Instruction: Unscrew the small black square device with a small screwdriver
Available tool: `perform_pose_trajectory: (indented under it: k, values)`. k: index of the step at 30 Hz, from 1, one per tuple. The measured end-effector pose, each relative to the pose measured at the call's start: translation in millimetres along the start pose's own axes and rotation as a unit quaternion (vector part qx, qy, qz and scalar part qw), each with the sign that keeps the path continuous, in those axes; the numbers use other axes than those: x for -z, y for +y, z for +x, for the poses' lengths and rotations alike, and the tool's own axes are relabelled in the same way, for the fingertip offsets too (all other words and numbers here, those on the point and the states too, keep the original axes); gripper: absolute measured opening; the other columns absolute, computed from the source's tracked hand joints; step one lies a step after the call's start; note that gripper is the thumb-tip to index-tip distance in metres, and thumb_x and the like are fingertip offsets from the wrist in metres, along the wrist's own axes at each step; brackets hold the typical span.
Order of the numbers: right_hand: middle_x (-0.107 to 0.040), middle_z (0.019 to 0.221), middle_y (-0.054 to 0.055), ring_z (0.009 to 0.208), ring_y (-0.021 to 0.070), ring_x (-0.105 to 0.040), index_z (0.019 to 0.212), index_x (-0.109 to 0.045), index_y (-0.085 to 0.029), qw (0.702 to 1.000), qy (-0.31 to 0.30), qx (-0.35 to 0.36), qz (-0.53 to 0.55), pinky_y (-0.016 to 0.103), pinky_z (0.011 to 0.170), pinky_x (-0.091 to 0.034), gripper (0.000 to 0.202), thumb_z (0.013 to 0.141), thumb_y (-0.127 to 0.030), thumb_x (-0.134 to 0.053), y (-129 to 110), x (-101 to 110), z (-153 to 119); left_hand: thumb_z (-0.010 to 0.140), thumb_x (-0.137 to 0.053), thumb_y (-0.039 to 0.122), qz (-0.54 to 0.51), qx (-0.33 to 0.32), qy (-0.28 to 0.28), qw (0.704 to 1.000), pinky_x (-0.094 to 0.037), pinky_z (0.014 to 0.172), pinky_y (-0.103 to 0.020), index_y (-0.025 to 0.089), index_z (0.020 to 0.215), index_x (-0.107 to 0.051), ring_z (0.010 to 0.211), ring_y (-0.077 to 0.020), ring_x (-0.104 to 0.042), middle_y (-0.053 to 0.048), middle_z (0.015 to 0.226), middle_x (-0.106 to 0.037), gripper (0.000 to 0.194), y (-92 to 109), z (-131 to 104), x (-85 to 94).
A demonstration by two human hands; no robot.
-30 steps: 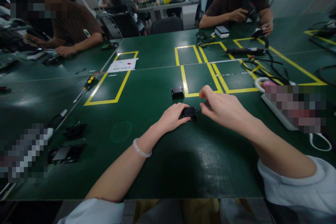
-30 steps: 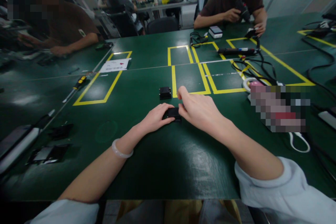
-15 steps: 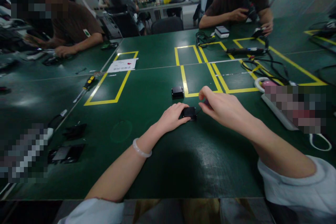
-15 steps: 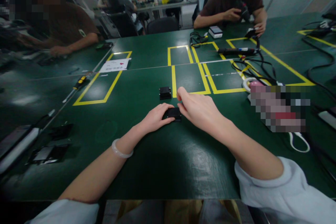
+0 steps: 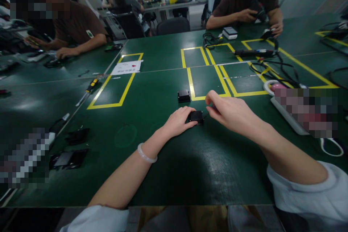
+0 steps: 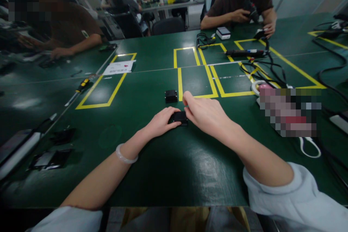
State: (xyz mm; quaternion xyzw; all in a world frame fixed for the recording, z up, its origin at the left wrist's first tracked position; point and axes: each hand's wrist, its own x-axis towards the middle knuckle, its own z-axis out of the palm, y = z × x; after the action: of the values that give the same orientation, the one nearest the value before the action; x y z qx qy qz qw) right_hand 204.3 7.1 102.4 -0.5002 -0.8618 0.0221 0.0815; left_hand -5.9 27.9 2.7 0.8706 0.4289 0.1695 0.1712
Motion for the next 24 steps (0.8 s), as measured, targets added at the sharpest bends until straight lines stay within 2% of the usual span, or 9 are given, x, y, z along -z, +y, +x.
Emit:
perform_pose_trajectory:
  k: [7, 14, 24]
  values:
    - [-0.066, 0.076, 0.003, 0.063, 0.0187, -0.059, 0.102, -0.048, -0.02, 1.0, -0.002, -0.008, -0.006, 0.026, 0.05, -0.022, 0.023, 0.094, -0.039, -0.039, -0.6, -0.2, 0.1, 0.087, -0.058, 0.042, -0.001, 0.003, -0.003, 1.0, -0.047, 0.087, -0.039, 0.021, 0.118, -0.05, 0.101, -0.0242, -0.057, -0.006, 0.109, -0.059, 0.038, 1.0, -0.1, 0.5]
    - [-0.065, 0.074, 0.002, 0.061, 0.0182, -0.059, 0.106, -0.047, -0.019, 1.0, -0.014, -0.007, -0.012, 0.026, 0.05, -0.023, 0.021, 0.094, -0.032, -0.034, 0.1, 1.2, -0.2, 0.087, -0.059, 0.042, -0.001, 0.0, 0.002, 1.0, -0.048, 0.085, -0.038, 0.02, 0.117, -0.05, 0.099, -0.024, -0.057, -0.006, 0.108, -0.059, 0.038, 1.1, 0.0, 0.2]
    - [-0.066, 0.074, 0.003, 0.061, 0.0181, -0.059, 0.103, -0.048, -0.02, 1.0, -0.005, -0.012, -0.015, 0.025, 0.051, -0.022, 0.022, 0.095, -0.036, -0.036, -0.5, -0.4, 0.3, 0.088, -0.058, 0.043, 0.006, 0.001, -0.003, 1.0, -0.047, 0.085, -0.038, 0.021, 0.116, -0.05, 0.099, -0.024, -0.057, -0.006, 0.107, -0.059, 0.037, 0.8, 0.0, 0.1]
